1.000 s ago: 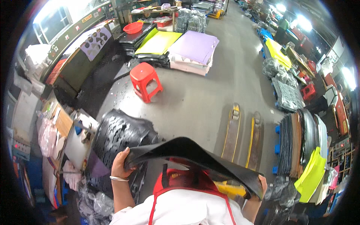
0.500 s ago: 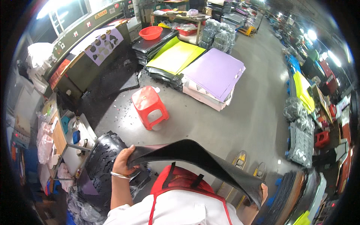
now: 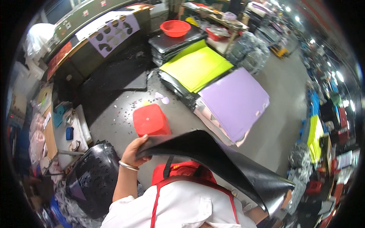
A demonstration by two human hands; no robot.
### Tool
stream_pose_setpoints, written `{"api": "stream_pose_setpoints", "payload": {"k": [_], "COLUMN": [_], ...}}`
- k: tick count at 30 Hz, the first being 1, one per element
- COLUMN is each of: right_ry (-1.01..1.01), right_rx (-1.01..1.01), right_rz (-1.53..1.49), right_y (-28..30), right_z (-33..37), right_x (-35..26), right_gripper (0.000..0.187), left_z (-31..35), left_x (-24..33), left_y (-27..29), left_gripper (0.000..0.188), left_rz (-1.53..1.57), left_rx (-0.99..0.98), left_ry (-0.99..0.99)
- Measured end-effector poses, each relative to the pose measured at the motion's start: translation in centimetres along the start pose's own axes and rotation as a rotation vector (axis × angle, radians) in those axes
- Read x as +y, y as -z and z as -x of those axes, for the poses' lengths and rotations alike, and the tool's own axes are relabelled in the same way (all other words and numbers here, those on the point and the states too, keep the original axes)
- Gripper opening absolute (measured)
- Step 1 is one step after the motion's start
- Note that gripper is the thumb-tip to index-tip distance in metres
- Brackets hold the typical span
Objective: The person writes on a plastic bag with a marker, then moves around a workshop to gather materials. They handle a black sheet, a purple stencil, and a white board, placing them on a work surface.
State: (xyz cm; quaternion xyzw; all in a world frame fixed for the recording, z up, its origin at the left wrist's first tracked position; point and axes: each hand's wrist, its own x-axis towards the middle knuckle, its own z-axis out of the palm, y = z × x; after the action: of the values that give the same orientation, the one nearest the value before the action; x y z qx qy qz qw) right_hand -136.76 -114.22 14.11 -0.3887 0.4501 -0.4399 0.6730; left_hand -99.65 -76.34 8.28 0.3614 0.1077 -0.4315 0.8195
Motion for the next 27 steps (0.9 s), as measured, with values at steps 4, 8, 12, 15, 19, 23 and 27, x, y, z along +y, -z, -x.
{"api": "stream_pose_setpoints", "payload": {"k": [4,8,12,15,19,23,27], "right_ry": [0.0,-0.038,-0.092,-0.133,-0.175,-0.178,-0.136], "right_rx": [-0.046,-0.089,-0.145,-0.163,-0.2,-0.205,-0.147], "right_rz": [0.015,-0.011,-0.061,-0.084,-0.072,-0.069,-0.099], "right_y": [-7.0,-13.0,-20.0,-25.2,-31.3,-36.3,-40.7], "right_z": [-6.6,-13.0,-19.3,-22.8,-27.0,-29.4,-29.6], "right_x": [1.0,3.0,4.8,6.1,7.5,8.6,9.6], "right_gripper": [0.02,0.02,0.02,0.019,0.019,0.019,0.018], "left_z": [-5.8,-10.4,-15.1,-18.6,-22.2,-26.8,-33.9], "left_x": [1.1,2.6,7.3,11.8,15.2,19.0,24.4], "left_y": [0.2,-0.7,-2.9,-3.5,-2.6,-3.3,-4.9], "left_gripper": [0.023,0.037,0.037,0.039,0.035,0.034,0.026], "left_rz": [0.004,0.232,0.257,0.111,0.189,0.157,-0.046], "left_rx": [0.158,0.156,0.1,-0.154,-0.081,0.037,0.414], "left_ry": [-0.046,-0.075,-0.209,-0.306,-0.389,-0.37,-0.363]}}
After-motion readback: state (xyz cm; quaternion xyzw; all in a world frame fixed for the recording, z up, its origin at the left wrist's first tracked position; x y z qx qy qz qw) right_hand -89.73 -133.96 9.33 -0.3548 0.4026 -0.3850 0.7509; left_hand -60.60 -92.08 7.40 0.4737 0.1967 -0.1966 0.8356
